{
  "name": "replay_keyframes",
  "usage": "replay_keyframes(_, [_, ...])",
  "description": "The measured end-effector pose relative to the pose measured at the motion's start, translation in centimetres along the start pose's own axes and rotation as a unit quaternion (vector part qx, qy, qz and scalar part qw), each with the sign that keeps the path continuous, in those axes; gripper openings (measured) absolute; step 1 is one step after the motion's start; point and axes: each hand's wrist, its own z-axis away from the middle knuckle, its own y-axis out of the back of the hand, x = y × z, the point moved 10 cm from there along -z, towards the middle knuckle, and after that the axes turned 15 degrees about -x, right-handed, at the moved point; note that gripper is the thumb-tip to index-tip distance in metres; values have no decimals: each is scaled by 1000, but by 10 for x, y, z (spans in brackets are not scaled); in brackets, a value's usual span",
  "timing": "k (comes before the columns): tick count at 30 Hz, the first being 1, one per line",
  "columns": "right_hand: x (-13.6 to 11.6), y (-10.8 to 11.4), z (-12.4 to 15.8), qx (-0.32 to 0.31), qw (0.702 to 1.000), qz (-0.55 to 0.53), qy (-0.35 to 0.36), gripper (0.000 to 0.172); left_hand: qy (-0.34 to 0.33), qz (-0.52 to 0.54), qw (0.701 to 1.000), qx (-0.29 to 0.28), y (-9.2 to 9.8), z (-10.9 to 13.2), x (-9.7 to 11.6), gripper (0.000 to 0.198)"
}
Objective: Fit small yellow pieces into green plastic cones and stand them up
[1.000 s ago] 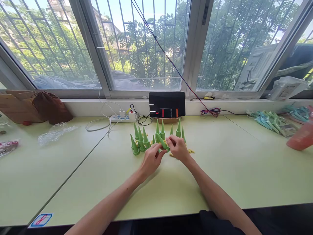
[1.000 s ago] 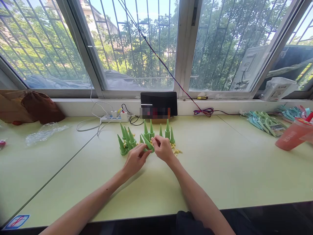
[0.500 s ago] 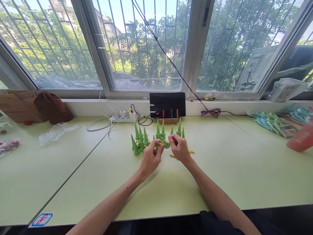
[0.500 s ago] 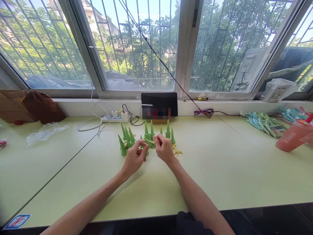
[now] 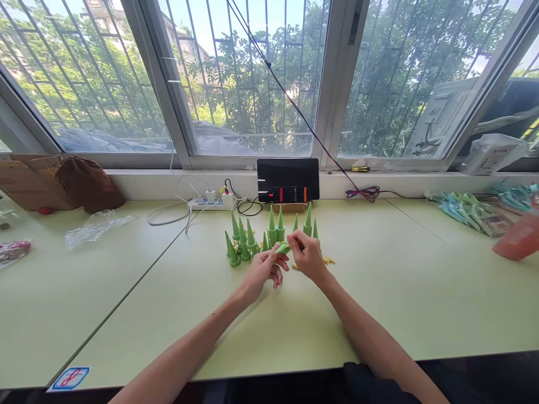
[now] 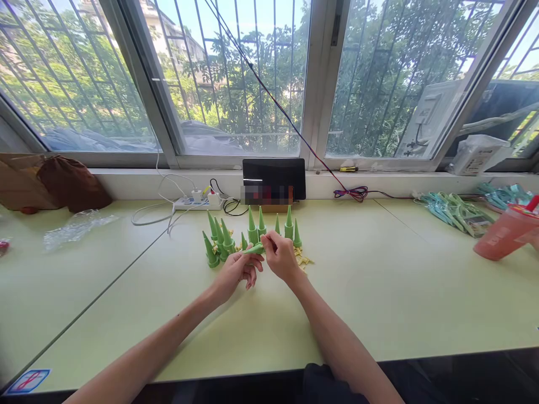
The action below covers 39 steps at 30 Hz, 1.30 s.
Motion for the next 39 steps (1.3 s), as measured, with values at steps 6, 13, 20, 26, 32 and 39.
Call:
replay_keyframes(6, [3,-2,-1,-4,1000,-9,-6,32,-17,-33,999,0,1,1,4,48])
replay_keyframes(13, [4,-2,-2,-2,1000,-3,-25,35,-49,-116,991,39,4,6,15,36])
replay_keyframes(20, [5,-5,-2,-14,999,-11,-31,36,-74,-145,984,72,9,8,19,33])
replay_keyframes(26, [4,-5,-2,-14,999,-12,-28,36,-92,-171,977,87,13,11,22,33])
replay_keyframes(32, [7,-6,-3,-15,999,-11,-36,38,-101,-208,967,107,14,15,29,33])
replay_keyframes(39, [11,-11,-4,-35,998,-12,-43,37,-125,-274,945,130,15,19,36,30])
